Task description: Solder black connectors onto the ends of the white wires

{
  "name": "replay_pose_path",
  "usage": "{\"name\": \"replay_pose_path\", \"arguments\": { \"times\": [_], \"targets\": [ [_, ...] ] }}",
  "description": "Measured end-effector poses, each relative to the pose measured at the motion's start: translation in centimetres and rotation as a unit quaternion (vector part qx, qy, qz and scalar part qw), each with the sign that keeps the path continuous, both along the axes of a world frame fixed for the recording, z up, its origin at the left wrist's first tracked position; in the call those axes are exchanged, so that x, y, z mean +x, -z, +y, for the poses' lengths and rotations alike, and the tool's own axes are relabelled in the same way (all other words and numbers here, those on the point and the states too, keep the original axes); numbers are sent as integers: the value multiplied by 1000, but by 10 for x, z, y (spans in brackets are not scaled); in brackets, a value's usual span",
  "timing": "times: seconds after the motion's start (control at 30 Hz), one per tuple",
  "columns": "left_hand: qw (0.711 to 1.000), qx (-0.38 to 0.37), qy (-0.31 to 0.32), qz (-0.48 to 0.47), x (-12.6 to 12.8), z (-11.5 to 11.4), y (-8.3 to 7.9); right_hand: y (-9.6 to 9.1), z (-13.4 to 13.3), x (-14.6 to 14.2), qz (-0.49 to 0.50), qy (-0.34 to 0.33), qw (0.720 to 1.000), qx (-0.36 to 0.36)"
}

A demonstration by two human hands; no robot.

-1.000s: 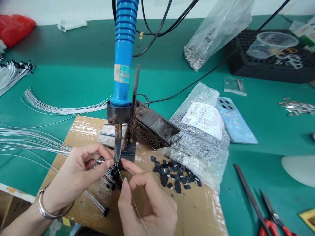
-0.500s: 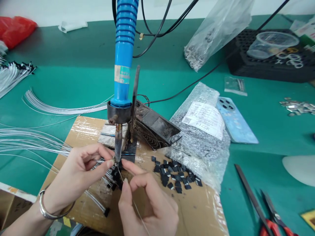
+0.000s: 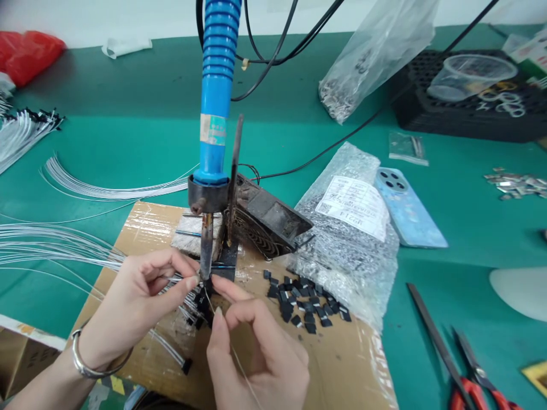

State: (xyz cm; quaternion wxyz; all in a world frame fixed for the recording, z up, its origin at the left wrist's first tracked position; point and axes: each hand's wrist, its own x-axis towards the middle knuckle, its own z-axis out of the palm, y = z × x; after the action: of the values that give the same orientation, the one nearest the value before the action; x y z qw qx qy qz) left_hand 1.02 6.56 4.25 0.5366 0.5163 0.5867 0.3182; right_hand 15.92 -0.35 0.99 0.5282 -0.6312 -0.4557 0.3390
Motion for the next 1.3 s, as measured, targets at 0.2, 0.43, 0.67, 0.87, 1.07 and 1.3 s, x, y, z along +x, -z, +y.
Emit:
{"name": "replay_pose_path", "arguments": {
  "times": [0.2, 0.43, 0.67, 0.87, 1.07, 1.3],
  "targets": [
    [1000, 5, 1, 1, 0, 0, 2, 1, 1, 0, 8, 0, 1000, 3],
    [1000, 12, 1, -2, 1, 0, 2, 2, 1, -2, 28, 1, 1000, 0],
    [1000, 6, 3, 14, 0, -2, 1, 3, -1, -4, 32, 11, 999, 0],
    [1000, 8, 4, 11, 0, -2, 1, 5, -2, -4, 26, 9, 1000, -3],
    [1000, 5, 5, 12, 0, -2, -1, 2, -1, -1, -5, 3, 1000, 5],
    [1000, 4, 0, 7, 2, -1, -1, 4, -1, 0, -4, 2, 1000, 3]
  ]
}}
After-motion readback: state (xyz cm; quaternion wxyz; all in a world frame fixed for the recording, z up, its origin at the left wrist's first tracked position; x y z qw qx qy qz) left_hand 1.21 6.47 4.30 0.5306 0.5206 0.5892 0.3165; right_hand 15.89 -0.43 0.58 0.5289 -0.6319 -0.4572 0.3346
